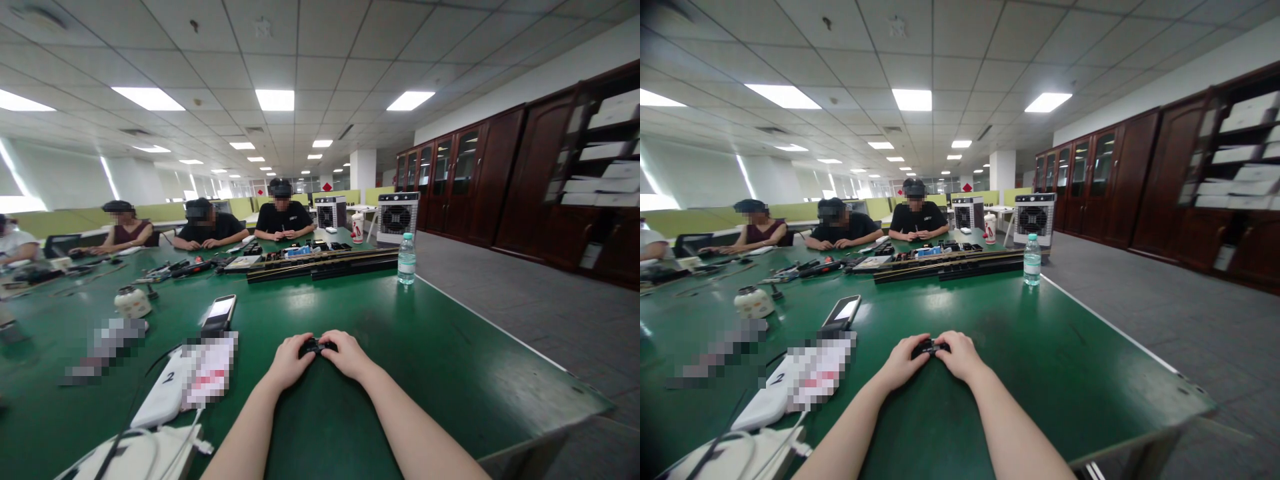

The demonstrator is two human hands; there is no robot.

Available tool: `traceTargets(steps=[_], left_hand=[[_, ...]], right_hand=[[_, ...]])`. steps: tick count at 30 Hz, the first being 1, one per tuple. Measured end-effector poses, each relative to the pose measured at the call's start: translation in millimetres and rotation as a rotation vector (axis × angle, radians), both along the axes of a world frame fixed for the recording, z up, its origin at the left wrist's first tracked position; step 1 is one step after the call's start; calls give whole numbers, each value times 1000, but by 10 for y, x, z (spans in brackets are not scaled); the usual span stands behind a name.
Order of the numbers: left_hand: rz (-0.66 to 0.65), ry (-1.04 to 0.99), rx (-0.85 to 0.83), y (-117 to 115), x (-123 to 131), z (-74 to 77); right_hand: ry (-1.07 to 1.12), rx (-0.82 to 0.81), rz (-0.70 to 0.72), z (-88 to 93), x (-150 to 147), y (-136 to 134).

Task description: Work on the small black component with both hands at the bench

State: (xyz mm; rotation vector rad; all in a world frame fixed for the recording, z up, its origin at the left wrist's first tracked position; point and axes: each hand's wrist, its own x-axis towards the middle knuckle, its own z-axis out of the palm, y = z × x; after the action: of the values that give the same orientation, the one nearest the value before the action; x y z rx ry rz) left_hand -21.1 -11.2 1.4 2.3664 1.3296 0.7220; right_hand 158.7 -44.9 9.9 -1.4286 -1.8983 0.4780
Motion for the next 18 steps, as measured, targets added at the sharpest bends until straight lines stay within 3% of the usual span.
traceTargets(steps=[5, 18], left_hand=[[8, -11, -8, -14, 8, 5], [20, 3, -28, -58, 34, 61]], right_hand=[[46, -14, 2, -6, 6, 19], [422, -68, -42, -141, 109, 200]])
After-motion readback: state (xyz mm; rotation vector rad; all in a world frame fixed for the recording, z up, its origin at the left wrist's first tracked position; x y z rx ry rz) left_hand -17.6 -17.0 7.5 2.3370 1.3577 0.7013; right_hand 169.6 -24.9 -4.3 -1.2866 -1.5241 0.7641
